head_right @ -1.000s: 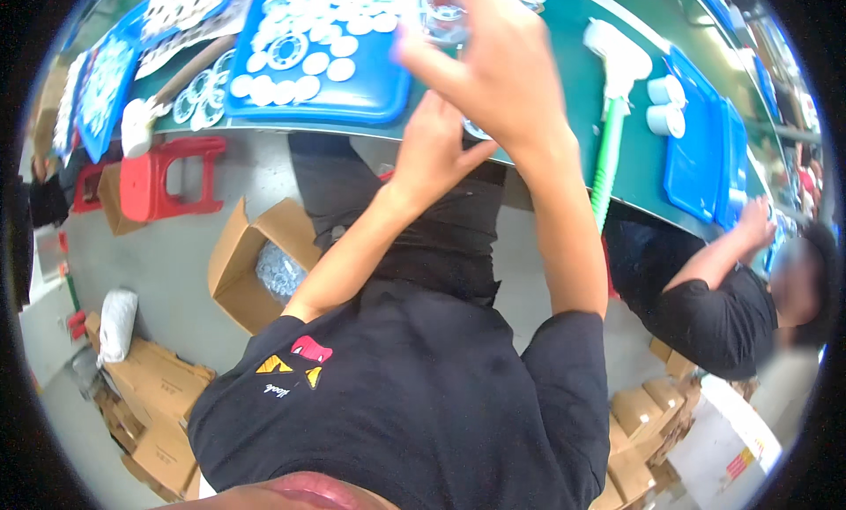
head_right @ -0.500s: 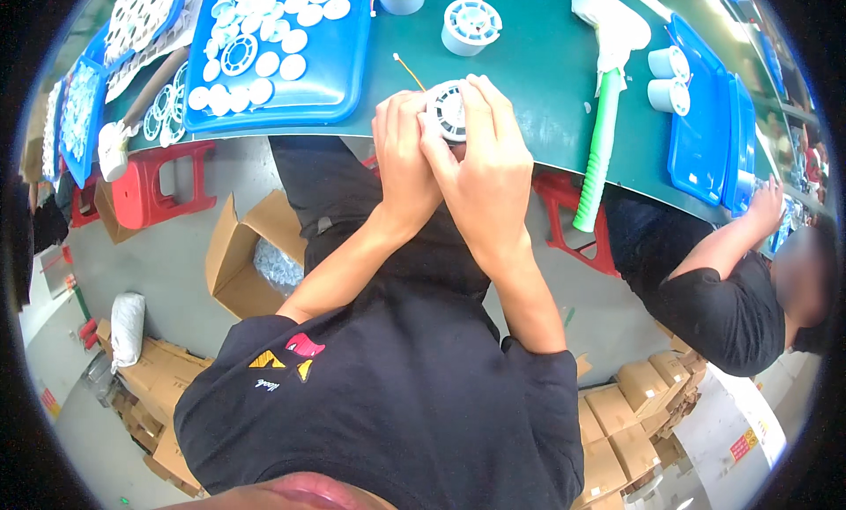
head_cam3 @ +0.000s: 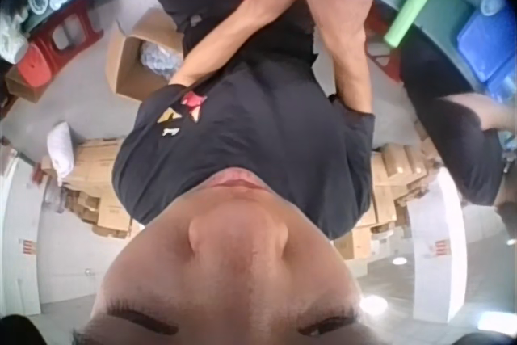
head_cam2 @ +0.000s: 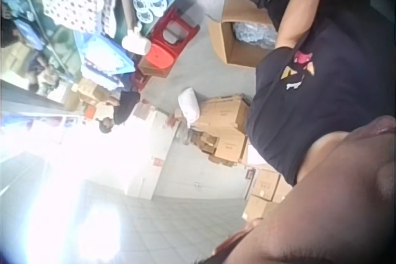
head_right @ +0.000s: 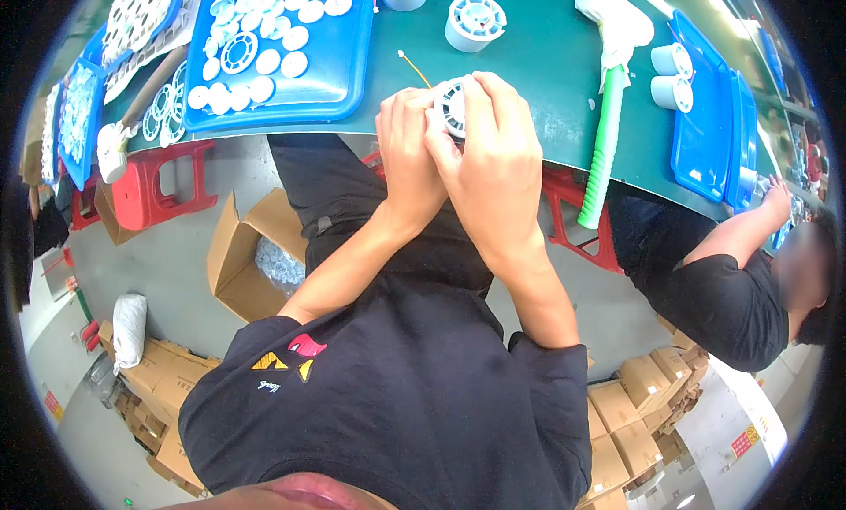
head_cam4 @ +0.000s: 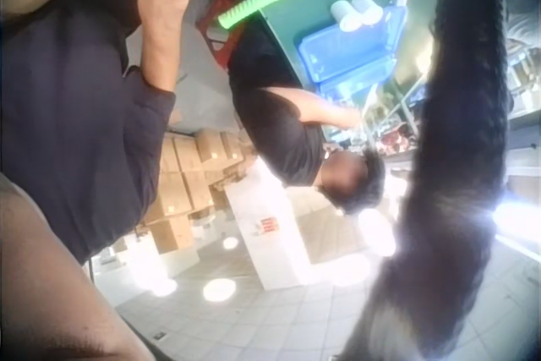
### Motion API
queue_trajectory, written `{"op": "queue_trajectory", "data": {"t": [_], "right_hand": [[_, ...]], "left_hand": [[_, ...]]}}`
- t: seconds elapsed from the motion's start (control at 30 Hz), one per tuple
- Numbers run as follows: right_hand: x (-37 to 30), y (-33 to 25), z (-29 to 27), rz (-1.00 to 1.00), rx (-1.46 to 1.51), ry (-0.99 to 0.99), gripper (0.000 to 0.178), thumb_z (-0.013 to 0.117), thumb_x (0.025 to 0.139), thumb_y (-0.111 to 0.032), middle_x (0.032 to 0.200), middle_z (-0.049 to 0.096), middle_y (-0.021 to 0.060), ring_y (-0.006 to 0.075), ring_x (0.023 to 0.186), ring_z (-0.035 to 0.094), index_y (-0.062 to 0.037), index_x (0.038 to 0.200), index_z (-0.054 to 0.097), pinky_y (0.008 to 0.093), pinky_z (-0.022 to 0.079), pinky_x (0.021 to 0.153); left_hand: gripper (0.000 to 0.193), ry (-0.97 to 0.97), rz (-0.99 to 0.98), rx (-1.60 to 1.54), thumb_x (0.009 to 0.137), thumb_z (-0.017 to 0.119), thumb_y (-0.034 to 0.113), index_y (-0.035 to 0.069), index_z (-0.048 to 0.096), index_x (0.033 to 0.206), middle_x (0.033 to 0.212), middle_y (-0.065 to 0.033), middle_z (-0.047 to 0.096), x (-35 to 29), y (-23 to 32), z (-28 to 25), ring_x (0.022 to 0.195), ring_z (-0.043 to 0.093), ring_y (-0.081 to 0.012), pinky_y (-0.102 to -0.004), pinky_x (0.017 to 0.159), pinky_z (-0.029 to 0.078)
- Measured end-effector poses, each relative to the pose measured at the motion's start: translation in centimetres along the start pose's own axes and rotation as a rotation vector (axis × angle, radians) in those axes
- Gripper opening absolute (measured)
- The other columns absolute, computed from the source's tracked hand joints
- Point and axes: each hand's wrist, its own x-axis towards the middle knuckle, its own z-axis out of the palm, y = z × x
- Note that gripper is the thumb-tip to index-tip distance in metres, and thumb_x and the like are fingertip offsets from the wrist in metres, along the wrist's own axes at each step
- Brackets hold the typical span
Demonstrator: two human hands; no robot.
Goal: Assembling small plastic and electronic parts using a rubber mallet and a screwdriver at a factory workbench.
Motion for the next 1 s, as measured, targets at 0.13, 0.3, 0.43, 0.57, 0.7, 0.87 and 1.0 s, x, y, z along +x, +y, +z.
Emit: {"op": "queue_trajectory", "data": {"t": [0.13,0.3,0.43,0.57,0.7,0.87,1.0], "right_hand": [[-0.5,-0.1,0.5,0.057,0.020,0.047,0.044,0.084,0.086,-0.014,0.123,0.068,0.0220,0.0364,0.107,0.071,0.0065,0.121,0.069,0.0416,0.059,0.091],[-0.9,0.0,1.0,0.058,0.041,0.084,0.044,0.084,0.086,-0.014,0.123,0.068,0.0217,0.0362,0.106,0.072,0.0061,0.121,0.068,0.0412,0.059,0.090],[-0.4,-0.4,0.4,0.106,0.043,0.033,0.043,0.084,0.087,-0.015,0.123,0.068,0.0209,0.0357,0.105,0.072,0.0058,0.121,0.068,0.0409,0.059,0.089],[-0.8,0.1,0.9,0.074,0.028,0.080,0.042,0.083,0.087,-0.016,0.123,0.068,0.0199,0.0356,0.105,0.071,0.0052,0.120,0.068,0.0410,0.059,0.088],[-0.5,-0.4,0.5,0.088,0.063,0.052,0.041,0.083,0.085,-0.016,0.117,0.065,0.0234,0.0391,0.102,0.069,0.0066,0.116,0.066,0.0447,0.059,0.086],[-0.6,-0.5,0.5,0.127,0.056,0.082,0.040,0.083,0.085,-0.016,0.114,0.066,0.0222,0.0382,0.097,0.071,0.0058,0.114,0.066,0.0436,0.060,0.081],[-0.5,-0.4,0.3,0.169,0.070,0.068,0.042,0.084,0.084,-0.016,0.118,0.068,0.0194,0.0348,0.099,0.071,0.0052,0.117,0.068,0.0401,0.059,0.084]], "left_hand": [[0.041,0.010,-0.001,0.008,0.086,0.073,0.012,0.001,0.062,0.124,0.114,-0.0164,0.063,0.1,0.1,0.1,0.111,0.058,-0.0374,-0.0482,0.093,0.044],[0.041,0.005,-0.006,-0.009,0.086,0.074,0.013,0.000,0.062,0.123,0.114,-0.0164,0.063,0.0,0.3,-0.1,0.111,0.057,-0.0373,-0.0478,0.093,0.043],[0.041,0.021,0.017,0.001,0.086,0.075,0.013,0.000,0.061,0.123,0.113,-0.0166,0.063,0.2,0.2,0.0,0.111,0.057,-0.0373,-0.0474,0.092,0.044],[0.041,0.016,0.009,0.004,0.086,0.075,0.013,0.001,0.060,0.123,0.113,-0.0171,0.063,0.3,0.3,0.1,0.110,0.058,-0.0370,-0.0469,0.092,0.043],[0.045,0.022,0.036,0.018,0.086,0.075,0.011,0.000,0.058,0.126,0.113,-0.0182,0.063,0.2,0.2,0.1,0.107,0.059,-0.0375,-0.0468,0.090,0.045],[0.055,0.078,0.060,-0.153,0.085,0.078,0.011,-0.001,0.054,0.133,0.114,-0.0196,0.063,0.4,0.5,0.6,0.102,0.061,-0.0386,-0.0470,0.086,0.048],[0.061,0.051,0.082,-0.122,0.083,0.081,0.012,-0.001,0.052,0.135,0.114,-0.0200,0.063,0.4,0.4,0.7,0.102,0.061,-0.0386,-0.0471,0.086,0.049]]}}
